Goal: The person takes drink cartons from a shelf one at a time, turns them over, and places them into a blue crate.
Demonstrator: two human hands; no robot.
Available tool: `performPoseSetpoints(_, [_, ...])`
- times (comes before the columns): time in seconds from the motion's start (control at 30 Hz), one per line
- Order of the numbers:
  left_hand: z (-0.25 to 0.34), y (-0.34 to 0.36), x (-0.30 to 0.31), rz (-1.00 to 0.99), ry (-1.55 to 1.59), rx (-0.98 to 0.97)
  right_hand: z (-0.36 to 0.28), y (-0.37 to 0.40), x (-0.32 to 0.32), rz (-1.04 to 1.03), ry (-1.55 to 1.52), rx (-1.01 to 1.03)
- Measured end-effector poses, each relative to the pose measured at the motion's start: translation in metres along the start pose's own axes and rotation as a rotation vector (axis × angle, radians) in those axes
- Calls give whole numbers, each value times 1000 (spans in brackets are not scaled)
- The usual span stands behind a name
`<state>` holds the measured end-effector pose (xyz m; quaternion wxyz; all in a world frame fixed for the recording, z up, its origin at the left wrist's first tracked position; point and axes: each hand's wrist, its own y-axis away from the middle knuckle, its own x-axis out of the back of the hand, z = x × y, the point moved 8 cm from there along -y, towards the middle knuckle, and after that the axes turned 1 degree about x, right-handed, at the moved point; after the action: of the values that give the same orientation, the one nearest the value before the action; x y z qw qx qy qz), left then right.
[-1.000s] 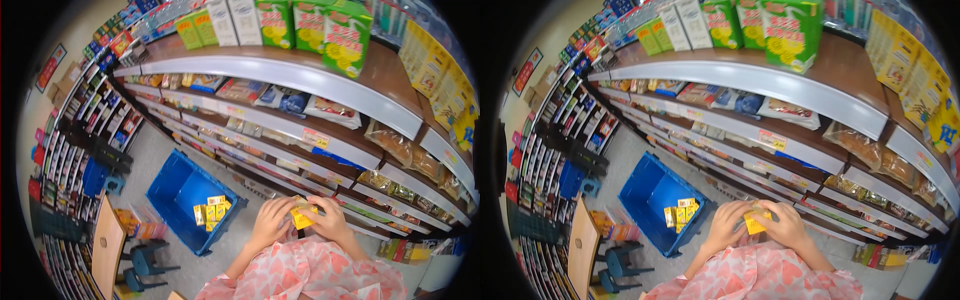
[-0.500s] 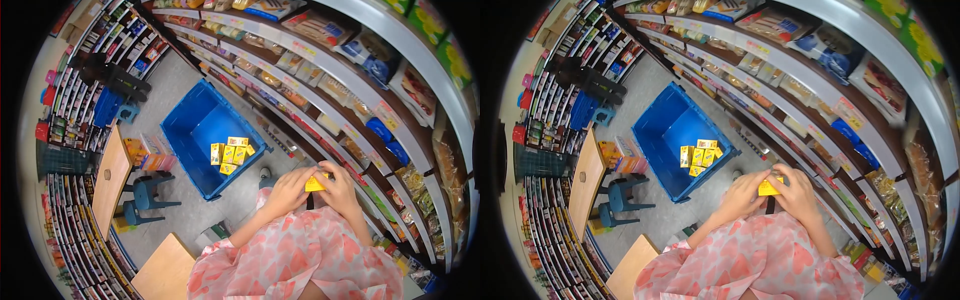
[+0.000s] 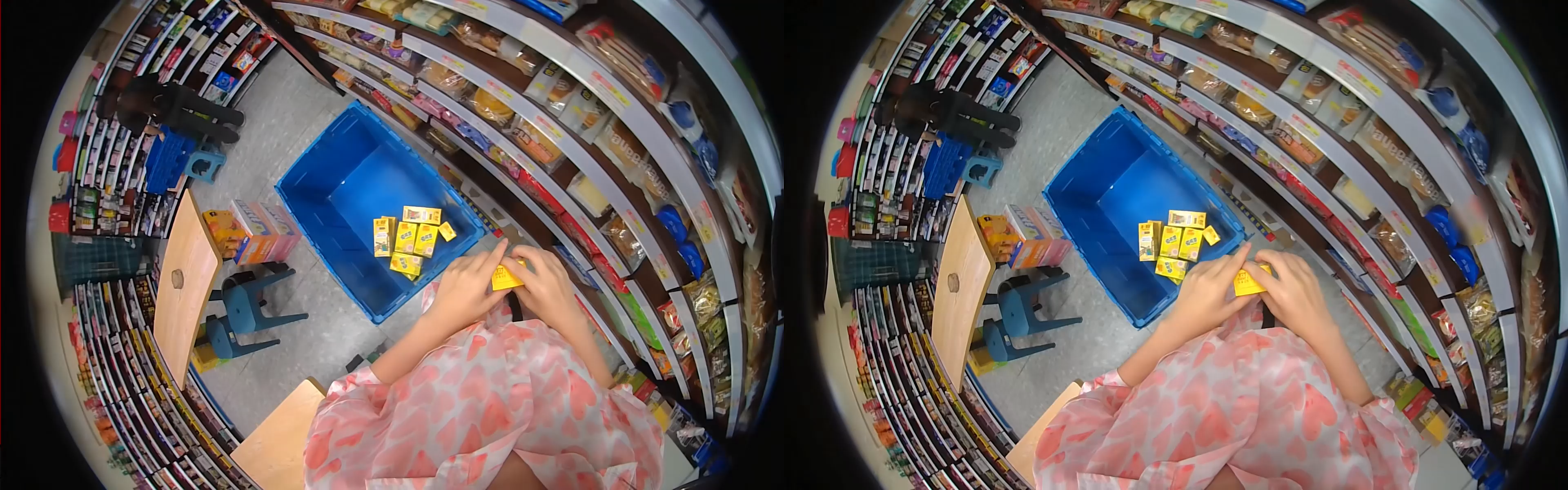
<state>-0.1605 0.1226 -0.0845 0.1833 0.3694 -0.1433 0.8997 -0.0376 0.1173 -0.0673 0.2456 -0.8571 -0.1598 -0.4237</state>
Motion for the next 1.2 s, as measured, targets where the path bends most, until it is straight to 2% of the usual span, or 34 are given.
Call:
performPoseSetpoints(0.07, [-19,2,7,-60,-49,45,1,-8,-22,-58,-27,-78])
performPoseSetpoints(0.17, [-62,8,19,-25,-54,2,-2,-20,-44,-43,-159,-255])
performPoseSetpoints(0.2, [-82,12,24,6,-60,42,-2,-22,-50,-79,-149,-271])
performPoseSetpoints(0.3, [-149,39,37,86,-156,217,-9,-27,-54,-66,-92,-311])
performPoseSetpoints(0.37, [-203,63,39,96,-216,452,-8,-24,-62,-91,-95,-355])
performPoseSetpoints(0.4, [-221,72,43,101,-225,506,-9,-23,-66,-102,-95,-376])
performPoseSetpoints(0.5, [-274,101,42,196,-313,469,-12,-19,-77,-134,-92,-393])
performPoseSetpoints(0.6, [-321,124,25,120,-379,565,-17,-20,-85,-157,-92,-374])
performPoseSetpoints(0.7, [-342,136,7,58,-353,586,-19,-23,-92,-176,-88,-355])
performPoseSetpoints(0.9, [-372,157,-33,-175,-379,515,-20,-31,-89,-205,-66,-371])
performPoseSetpoints(1.1, [-371,178,-61,-366,-481,271,-18,-27,-89,-227,-40,-408])
performPoseSetpoints(1.2, [-379,189,-75,-461,-479,246,-18,-25,-92,-254,-59,-441])
